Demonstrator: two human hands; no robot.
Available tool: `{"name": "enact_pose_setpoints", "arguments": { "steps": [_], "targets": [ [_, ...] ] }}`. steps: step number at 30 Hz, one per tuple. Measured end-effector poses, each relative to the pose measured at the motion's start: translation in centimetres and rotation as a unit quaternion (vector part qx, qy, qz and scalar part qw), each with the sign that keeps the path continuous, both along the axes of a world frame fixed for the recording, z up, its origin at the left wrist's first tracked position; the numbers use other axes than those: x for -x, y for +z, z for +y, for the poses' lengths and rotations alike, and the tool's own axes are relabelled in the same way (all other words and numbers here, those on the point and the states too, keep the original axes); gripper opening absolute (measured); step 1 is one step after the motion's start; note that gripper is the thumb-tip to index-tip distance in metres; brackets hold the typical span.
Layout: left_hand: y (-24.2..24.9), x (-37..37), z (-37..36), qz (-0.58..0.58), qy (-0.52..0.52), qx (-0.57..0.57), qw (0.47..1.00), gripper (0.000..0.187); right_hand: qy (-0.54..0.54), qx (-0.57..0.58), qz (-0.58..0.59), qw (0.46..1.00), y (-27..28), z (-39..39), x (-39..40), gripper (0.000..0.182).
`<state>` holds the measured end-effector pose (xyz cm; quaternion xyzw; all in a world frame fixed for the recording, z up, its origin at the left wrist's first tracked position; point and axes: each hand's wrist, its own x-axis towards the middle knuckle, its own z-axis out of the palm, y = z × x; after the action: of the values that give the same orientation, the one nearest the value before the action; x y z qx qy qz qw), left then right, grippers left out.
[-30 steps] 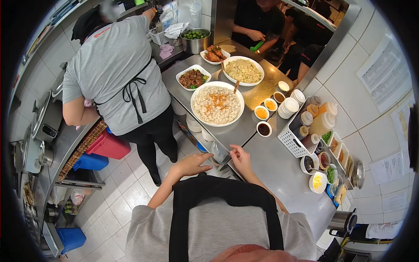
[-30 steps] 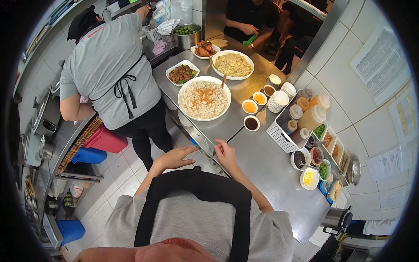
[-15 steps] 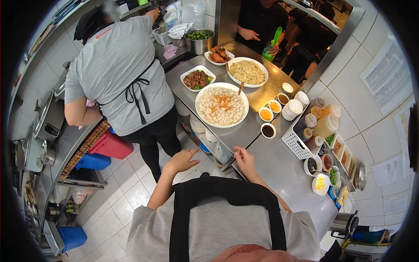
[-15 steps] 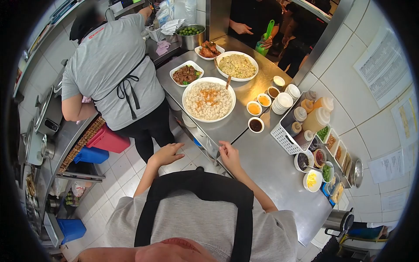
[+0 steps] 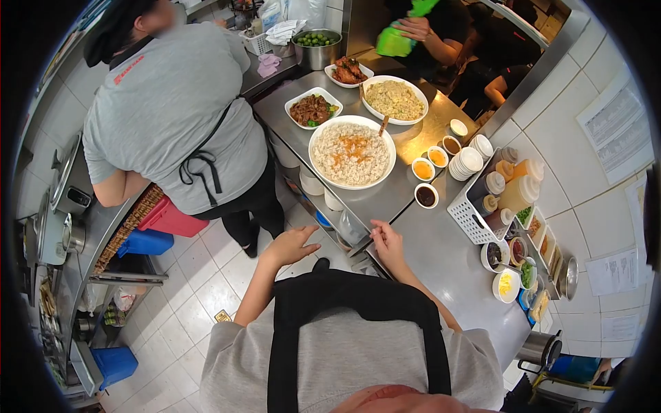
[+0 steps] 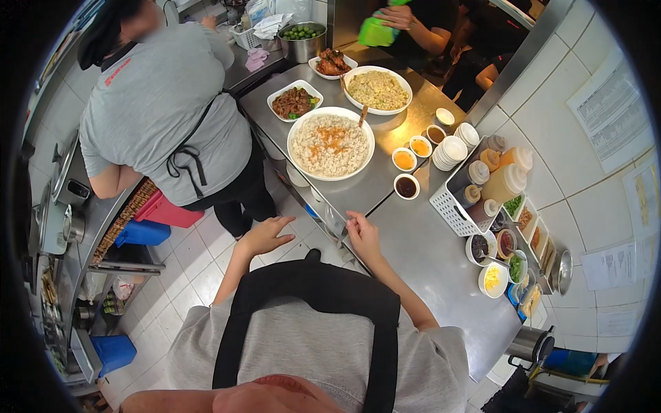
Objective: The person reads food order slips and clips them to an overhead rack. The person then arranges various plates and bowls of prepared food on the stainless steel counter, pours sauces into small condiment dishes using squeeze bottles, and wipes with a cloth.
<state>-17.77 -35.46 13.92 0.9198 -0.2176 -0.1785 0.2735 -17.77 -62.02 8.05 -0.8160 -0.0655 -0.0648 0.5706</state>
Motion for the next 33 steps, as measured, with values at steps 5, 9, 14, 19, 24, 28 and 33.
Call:
{"name": "enact_pose_setpoints", "arguments": {
  "steps": [5,9,14,19,24,28,33],
  "targets": [
    [1.4,-0.2,-1.0,0.019,-0.004,-0.01,1.0,0.05,0.004,0.0,0.005,1.0,0.1,-0.1,0.1,0.02],
    [1.4,0.1,-1.9,-0.003,-0.013,0.007,1.0,0.051,0.009,-0.001,0.014,1.0,0.0,-0.1,0.0,0.021],
    [0.9,0.3,-1.9,-0.015,-0.02,0.027,0.999,0.051,0.016,0.008,0.004,1.0,0.2,-0.2,-0.1,0.021],
    [1.7,0.5,-1.5,-0.02,0.01,-0.011,1.0,0.05,0.018,0.003,0.012,1.0,0.3,-0.3,0.0,0.021],
    [1.8,1.1,-2.2,-0.019,0.017,-0.015,1.0,0.051,0.024,0.002,-0.018,1.0,-0.1,-0.3,-0.2,0.021],
    [0.7,1.7,-3.7,-0.052,0.002,0.007,0.999,0.051,0.028,-0.015,0.004,0.999,0.3,-0.4,0.1,0.021],
    [1.7,2.7,-4.8,-0.011,0.018,0.006,1.0,0.051,0.036,-0.03,0.032,0.998,0.9,-0.6,0.1,0.022]
  ]
}}
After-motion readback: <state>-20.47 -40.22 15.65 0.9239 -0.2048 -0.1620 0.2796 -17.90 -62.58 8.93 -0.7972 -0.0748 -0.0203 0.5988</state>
